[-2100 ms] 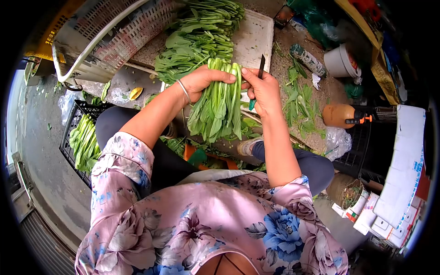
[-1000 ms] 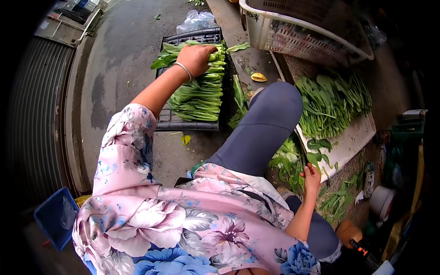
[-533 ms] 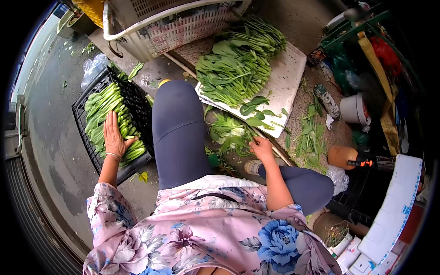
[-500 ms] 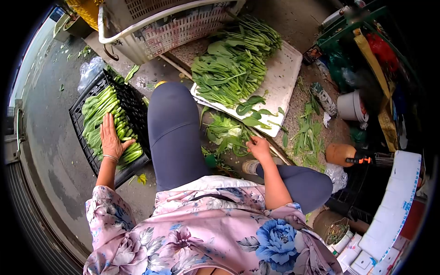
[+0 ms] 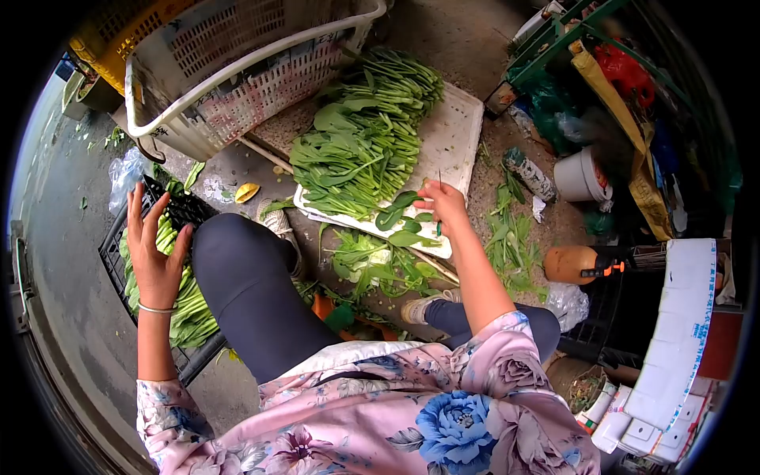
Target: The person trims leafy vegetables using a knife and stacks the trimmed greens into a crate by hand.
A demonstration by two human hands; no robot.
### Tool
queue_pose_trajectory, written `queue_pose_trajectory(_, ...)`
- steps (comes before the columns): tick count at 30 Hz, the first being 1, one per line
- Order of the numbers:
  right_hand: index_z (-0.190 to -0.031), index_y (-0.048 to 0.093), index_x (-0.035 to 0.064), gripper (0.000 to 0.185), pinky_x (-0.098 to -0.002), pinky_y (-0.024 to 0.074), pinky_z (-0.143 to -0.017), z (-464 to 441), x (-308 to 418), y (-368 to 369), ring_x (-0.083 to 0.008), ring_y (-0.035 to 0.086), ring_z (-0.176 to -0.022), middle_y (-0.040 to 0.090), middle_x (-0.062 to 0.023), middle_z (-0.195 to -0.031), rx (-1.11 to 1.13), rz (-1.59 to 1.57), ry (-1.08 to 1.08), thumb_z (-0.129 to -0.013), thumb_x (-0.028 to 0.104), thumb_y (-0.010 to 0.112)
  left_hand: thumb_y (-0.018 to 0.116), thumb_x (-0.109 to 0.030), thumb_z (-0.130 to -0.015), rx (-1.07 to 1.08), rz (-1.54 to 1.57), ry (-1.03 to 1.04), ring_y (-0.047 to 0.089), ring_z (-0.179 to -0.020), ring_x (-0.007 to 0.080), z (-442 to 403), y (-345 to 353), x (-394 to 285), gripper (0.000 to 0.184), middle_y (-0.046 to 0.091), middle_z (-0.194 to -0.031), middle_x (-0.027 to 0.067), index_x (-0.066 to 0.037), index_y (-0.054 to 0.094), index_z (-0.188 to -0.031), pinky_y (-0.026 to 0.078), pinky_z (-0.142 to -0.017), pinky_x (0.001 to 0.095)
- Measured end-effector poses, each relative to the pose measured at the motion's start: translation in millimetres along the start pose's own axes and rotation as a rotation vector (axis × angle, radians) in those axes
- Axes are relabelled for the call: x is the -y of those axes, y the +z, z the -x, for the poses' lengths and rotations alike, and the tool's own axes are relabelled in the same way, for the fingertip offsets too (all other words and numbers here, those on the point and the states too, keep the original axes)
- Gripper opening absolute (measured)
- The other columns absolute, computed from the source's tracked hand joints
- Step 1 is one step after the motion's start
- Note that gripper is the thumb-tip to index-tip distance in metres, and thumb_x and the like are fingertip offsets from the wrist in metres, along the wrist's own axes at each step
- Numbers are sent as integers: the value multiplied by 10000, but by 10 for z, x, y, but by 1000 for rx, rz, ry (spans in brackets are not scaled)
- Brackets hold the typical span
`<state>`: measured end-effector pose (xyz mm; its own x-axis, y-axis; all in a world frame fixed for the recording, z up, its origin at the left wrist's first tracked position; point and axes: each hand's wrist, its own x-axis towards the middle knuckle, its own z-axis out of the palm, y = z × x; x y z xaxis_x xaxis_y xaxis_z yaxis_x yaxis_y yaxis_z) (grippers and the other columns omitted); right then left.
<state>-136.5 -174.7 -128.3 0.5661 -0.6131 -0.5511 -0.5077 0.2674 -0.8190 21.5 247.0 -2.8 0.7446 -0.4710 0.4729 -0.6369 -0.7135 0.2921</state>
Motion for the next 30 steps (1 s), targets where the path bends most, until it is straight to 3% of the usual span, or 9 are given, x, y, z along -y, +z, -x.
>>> queue_pose_trajectory(5,-1258,360,29,453,-226,314,-395,-784,478,442,-181,645,-739,529,-125,-1076,1,-182,-110,-874,198,533,701,-139,-683,64,402,312,546,-995,267,-886,209,-1160,402,590,-1072,96,-67,579,-1059,409,-849,346)
queue_pose_trajectory(9,-1304,270,63,551,-244,301,-380,-1273,661,728,-218,641,-734,481,-142,-1071,-96,-341,-66,-879,277,547,656,-249,-726,369,549,343,573,-879,283,-982,1028,-1374,361,601,-928,108,-60,566,-1019,415,-777,362)
queue_pose_trajectory(11,-1256,343,59,516,-260,313,-359,-1332,816,820,-224,620,-678,477,-129,-994,-198,-456,19,-857,282,584,650,-237,-732,603,190,293,579,-869,277,-809,1380,-1320,334,606,-894,114,-55,563,-998,410,-787,375)
queue_pose_trajectory(13,-1127,463,22,480,-275,503,-430,-1437,939,891,-235,536,-582,463,-150,-1000,-294,-502,93,-798,316,650,648,-234,-733,672,219,360,583,-865,274,-849,1439,-1291,325,608,-883,113,-55,560,-989,408,-786,382)
queue_pose_trajectory(15,-1169,419,-26,602,-264,510,-453,-1489,1053,985,-258,567,-811,421,-148,-973,-397,-536,116,-758,318,693,646,-231,-734,732,237,449,587,-860,271,-955,1461,-1282,316,610,-871,113,-54,558,-980,406,-785,388)
queue_pose_trajectory(23,-1161,405,-45,505,-327,569,-516,-1574,1145,1067,-302,568,-780,396,-229,-1154,-377,-569,169,-758,90,679,669,-243,-713,812,241,390,592,-871,273,-983,1526,-1381,440,612,-913,115,-55,541,-1090,425,-767,381)
queue_pose_trajectory(25,-1153,480,44,446,-229,303,-326,-1659,998,1043,-254,639,-631,472,-160,-1002,-335,-636,187,-780,186,680,668,-248,-714,859,243,381,593,-866,276,-977,1516,-1386,448,612,-906,119,-54,534,-1095,426,-766,382)
queue_pose_trajectory(29,-1099,454,-4,415,-231,371,-359,-1450,810,939,-256,612,-690,484,-142,-939,-239,-800,141,-765,101,677,661,-264,-719,923,190,391,598,-851,283,-958,1523,-1390,459,616,-910,127,-55,525,-1104,433,-768,386)
queue_pose_trajectory(30,-1086,474,9,394,-225,275,-358,-1414,785,927,-217,619,-671,501,-119,-876,-237,-800,151,-777,144,678,660,-267,-720,929,177,390,599,-850,283,-956,1525,-1388,463,616,-915,128,-56,525,-1109,436,-770,388)
